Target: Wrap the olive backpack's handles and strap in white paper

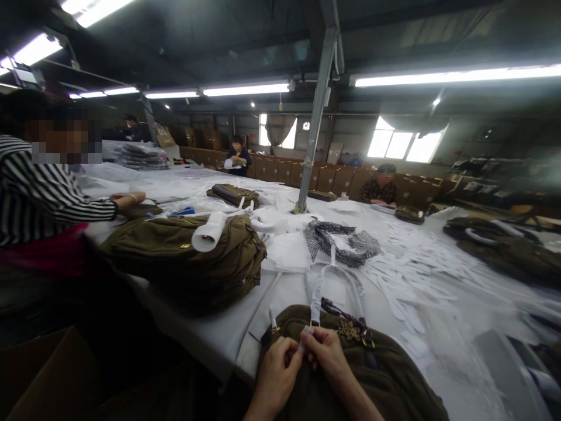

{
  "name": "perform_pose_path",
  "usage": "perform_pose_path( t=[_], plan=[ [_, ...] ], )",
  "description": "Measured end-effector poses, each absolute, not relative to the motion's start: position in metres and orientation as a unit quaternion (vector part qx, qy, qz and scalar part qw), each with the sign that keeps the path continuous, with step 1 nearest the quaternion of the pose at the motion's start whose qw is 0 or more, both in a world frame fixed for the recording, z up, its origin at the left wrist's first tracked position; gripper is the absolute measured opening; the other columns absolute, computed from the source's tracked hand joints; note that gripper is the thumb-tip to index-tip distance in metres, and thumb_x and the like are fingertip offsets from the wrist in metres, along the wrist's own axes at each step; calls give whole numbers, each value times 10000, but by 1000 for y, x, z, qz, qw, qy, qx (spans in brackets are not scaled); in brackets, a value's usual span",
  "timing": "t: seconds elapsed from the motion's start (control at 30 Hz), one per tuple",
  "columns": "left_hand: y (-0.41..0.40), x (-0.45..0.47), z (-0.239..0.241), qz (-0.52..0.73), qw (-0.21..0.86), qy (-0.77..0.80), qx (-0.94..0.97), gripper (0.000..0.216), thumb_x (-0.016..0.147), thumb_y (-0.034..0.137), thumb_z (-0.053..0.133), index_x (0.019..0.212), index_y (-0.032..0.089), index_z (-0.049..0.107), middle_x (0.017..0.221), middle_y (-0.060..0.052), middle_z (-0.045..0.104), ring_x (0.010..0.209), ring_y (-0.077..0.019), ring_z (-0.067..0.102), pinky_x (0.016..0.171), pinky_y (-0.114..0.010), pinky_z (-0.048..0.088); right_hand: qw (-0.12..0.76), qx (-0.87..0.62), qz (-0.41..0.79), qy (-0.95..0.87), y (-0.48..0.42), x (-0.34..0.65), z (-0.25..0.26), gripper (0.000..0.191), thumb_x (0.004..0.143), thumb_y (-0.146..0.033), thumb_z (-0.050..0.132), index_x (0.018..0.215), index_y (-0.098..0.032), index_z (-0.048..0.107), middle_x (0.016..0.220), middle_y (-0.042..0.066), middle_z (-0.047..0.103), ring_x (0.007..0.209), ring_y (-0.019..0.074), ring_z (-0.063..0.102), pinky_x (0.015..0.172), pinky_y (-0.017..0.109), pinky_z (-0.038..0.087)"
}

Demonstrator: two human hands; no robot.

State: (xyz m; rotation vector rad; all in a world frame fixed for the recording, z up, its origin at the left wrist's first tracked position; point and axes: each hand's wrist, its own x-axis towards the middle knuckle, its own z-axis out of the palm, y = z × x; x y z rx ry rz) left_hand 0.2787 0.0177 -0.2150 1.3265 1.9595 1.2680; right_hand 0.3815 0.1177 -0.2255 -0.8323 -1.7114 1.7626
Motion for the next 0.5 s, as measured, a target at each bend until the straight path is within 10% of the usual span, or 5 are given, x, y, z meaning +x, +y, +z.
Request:
perform_pose_path(
  t=[0.5],
  plan=[
    [24, 283, -232, 440, 141, 740, 488, 234, 831, 319, 410, 683, 212, 556, 701, 0, 572, 706, -156, 545, 659, -262, 410, 307, -426, 644, -556, 128, 388, -224, 717, 683, -786, 358, 734, -118, 615, 491, 21, 567, 325, 84, 438, 301, 183, 306]
  ],
)
